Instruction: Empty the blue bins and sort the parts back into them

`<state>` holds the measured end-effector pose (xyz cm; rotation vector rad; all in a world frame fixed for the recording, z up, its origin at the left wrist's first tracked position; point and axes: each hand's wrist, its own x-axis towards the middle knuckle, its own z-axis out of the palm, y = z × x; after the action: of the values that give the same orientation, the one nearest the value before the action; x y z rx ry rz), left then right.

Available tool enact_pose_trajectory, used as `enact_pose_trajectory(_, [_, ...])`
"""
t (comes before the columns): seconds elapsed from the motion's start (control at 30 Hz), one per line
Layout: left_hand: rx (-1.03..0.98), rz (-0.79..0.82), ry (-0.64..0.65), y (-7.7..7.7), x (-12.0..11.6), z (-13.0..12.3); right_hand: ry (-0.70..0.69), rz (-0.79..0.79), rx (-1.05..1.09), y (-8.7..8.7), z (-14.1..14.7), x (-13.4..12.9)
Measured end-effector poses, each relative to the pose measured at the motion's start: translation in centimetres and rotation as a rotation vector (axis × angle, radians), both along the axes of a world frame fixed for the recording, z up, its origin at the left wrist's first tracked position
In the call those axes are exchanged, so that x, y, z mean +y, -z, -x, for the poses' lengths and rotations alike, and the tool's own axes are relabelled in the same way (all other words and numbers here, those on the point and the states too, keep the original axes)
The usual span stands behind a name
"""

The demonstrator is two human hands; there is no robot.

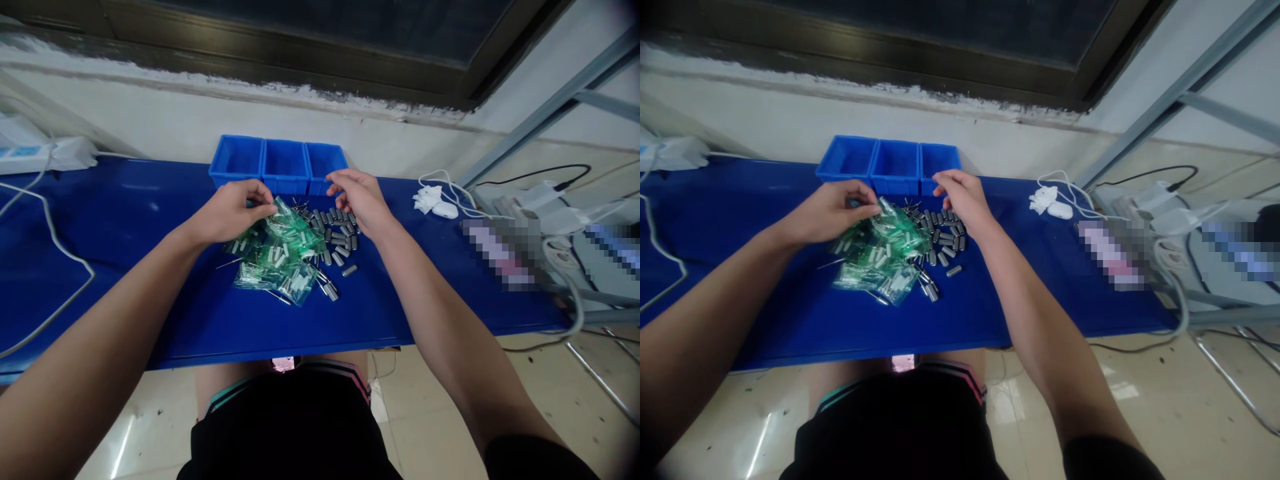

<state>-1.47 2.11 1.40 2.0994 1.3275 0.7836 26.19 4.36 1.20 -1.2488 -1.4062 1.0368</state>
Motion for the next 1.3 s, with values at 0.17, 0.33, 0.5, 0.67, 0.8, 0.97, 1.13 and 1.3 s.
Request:
enact_pose_trajectory(0.17, [-0.203, -0.054, -0.025, 0.0, 0.1, -0.2, -0.296, -0.390, -0.429, -0.5, 1.6, -2.5])
enact_pose_trajectory(0.33, [-0.294, -0.102, -0.020, -0.2, -0.4, -0.9, -0.384, -0.527, -0.634, 0.1, 2.8, -3.4])
enact_pose_trajectory(0.5, [-0.280, -0.171, -0.003, -0.1, -0.7, -1.4, -0.316, -0.624, -0.632, 0.7, 3.1, -3.1])
enact_pose_trajectory(0.67, [-0.195, -0.183, 0.020, -0.6, -1.0, -1.3, -0.271, -0.642, -0.575, 0.5, 3.2, -3.2])
enact_pose_trajectory(0.8, [-0.132, -0.167, 0.027, -0.9, -1.2, -1.3, -0.265, -0.616, -0.568, 0.5, 3.2, -3.3])
enact_pose_trajectory(0.97, [-0.155, -0.195, -0.012, -1.0, -1.4, -1.3, -0.296, -0.600, -0.545, 0.6, 3.2, -3.3])
enact_pose_trajectory(1.13, [-0.099, -0.212, 0.010, -0.8, -1.4, -1.4, -0.305, -0.565, -0.567, 0.6, 3.3, -3.3])
enact_pose_trajectory(1.3, [-0.093, -0.237, 0.033, -0.8, -1.4, -1.3, -0.314, -0.586, -0.539, 0.5, 3.3, -3.2])
